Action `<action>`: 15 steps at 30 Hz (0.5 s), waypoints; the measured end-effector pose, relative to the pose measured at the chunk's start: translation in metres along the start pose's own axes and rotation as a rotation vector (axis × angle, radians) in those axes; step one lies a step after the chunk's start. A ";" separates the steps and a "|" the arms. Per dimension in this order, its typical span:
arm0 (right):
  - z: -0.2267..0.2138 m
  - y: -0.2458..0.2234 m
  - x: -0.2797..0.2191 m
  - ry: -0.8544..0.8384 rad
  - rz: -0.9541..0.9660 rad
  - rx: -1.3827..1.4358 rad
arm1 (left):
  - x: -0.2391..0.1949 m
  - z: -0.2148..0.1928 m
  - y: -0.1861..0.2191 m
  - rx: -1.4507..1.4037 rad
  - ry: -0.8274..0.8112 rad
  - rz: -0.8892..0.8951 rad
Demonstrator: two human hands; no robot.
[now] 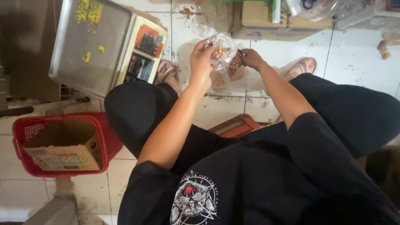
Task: The person puts peanuts into a plastic bag, using a metal scoop to transfer them from a large plastic bag on the floor, and then ties the smaller bag closed.
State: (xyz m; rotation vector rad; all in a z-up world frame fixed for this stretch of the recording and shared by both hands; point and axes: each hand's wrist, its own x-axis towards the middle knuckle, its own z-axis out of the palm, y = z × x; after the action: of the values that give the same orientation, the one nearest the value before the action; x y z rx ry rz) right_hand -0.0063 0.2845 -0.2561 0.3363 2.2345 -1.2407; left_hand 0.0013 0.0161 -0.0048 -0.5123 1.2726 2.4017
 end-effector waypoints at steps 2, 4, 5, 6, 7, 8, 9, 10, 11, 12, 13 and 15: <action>-0.002 -0.006 0.002 0.011 -0.028 0.091 | 0.003 -0.001 0.000 -0.027 -0.009 0.029; -0.005 -0.008 -0.001 0.005 -0.020 0.102 | 0.005 -0.006 0.000 -0.023 -0.010 0.055; -0.012 -0.008 -0.003 -0.004 0.000 0.066 | 0.006 -0.007 0.000 -0.006 -0.010 0.069; -0.019 -0.008 -0.005 -0.008 0.020 0.030 | 0.008 -0.008 0.000 0.011 -0.013 0.082; -0.026 -0.007 -0.010 -0.036 0.000 0.037 | 0.009 -0.008 -0.001 -0.001 -0.008 0.079; -0.037 -0.005 -0.016 -0.061 -0.022 0.046 | 0.010 -0.009 -0.002 -0.012 -0.005 0.077; -0.047 -0.003 -0.021 -0.087 -0.044 0.054 | 0.012 -0.009 -0.003 -0.022 -0.003 0.076; -0.054 -0.001 -0.027 -0.098 -0.034 0.032 | 0.014 -0.010 -0.005 -0.018 -0.004 0.096; -0.061 0.001 -0.033 -0.109 -0.023 0.011 | 0.016 -0.010 -0.007 -0.013 -0.006 0.116; -0.069 0.001 -0.038 -0.118 -0.014 -0.010 | 0.018 -0.009 -0.008 -0.009 -0.008 0.138; -0.077 0.003 -0.045 -0.132 -0.015 -0.001 | 0.018 -0.009 -0.009 0.027 0.011 0.120; -0.089 0.007 -0.058 -0.156 -0.015 0.021 | 0.019 -0.009 -0.010 0.101 0.043 0.083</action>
State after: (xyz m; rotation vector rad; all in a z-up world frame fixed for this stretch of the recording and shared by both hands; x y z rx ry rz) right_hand 0.0137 0.3662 -0.1903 0.2228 2.0967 -1.2547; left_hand -0.0091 0.0173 -0.0257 -0.4932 1.4520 2.3898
